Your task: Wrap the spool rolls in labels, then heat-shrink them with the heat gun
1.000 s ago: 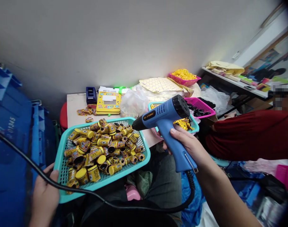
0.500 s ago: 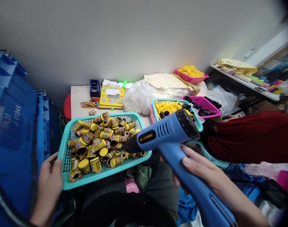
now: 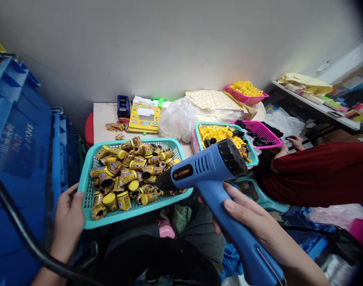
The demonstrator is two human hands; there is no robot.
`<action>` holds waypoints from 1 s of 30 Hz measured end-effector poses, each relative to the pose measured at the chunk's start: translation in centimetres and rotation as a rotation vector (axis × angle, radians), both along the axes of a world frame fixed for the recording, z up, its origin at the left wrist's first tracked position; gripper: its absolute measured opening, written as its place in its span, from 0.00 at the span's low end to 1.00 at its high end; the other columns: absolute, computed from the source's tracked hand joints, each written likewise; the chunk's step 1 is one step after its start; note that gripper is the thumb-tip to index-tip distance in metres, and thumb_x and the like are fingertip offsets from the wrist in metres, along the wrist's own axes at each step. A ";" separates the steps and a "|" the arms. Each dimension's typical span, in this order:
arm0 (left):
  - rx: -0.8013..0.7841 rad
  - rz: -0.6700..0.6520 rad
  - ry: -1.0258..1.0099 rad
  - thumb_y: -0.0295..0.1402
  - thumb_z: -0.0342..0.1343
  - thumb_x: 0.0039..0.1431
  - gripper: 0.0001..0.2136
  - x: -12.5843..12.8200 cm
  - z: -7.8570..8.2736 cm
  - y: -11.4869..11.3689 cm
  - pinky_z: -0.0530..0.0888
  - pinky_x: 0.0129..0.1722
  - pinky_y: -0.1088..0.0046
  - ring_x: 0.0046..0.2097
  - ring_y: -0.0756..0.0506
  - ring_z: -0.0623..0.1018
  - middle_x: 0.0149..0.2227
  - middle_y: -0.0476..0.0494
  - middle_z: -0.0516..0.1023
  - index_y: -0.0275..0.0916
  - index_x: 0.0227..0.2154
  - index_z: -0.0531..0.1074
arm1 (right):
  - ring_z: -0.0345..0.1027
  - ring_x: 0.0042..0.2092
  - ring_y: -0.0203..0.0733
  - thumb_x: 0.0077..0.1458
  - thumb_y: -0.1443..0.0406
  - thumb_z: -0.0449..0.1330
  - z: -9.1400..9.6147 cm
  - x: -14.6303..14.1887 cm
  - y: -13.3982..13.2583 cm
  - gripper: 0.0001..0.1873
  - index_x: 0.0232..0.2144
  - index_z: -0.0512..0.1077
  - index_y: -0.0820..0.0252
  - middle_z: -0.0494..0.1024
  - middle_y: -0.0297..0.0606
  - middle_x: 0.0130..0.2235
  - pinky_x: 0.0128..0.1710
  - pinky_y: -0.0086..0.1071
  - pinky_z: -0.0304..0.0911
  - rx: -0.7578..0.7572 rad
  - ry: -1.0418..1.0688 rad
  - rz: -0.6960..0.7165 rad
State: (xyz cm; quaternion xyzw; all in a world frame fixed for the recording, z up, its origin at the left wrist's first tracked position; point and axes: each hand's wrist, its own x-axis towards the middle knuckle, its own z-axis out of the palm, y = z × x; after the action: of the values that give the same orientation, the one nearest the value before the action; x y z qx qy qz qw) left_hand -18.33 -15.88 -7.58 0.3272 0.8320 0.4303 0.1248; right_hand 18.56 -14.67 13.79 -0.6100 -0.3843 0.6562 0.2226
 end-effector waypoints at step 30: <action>0.061 0.098 -0.238 0.42 0.50 0.53 0.24 0.9 0.6 0.0 0.71 0.51 0.62 0.48 0.40 0.75 0.47 0.42 0.76 0.38 0.51 0.70 | 0.76 0.40 0.50 0.43 0.47 0.67 2.1 -1.1 -0.7 0.50 0.65 0.55 0.54 0.82 0.38 0.35 0.43 0.38 0.69 -0.094 -0.245 -0.071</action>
State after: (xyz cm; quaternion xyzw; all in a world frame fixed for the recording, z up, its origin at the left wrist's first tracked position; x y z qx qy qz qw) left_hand -17.43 -15.87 -6.93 0.2364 0.8128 0.4969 0.1913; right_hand 17.50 -15.33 15.86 -0.7086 -0.3558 0.5856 0.1684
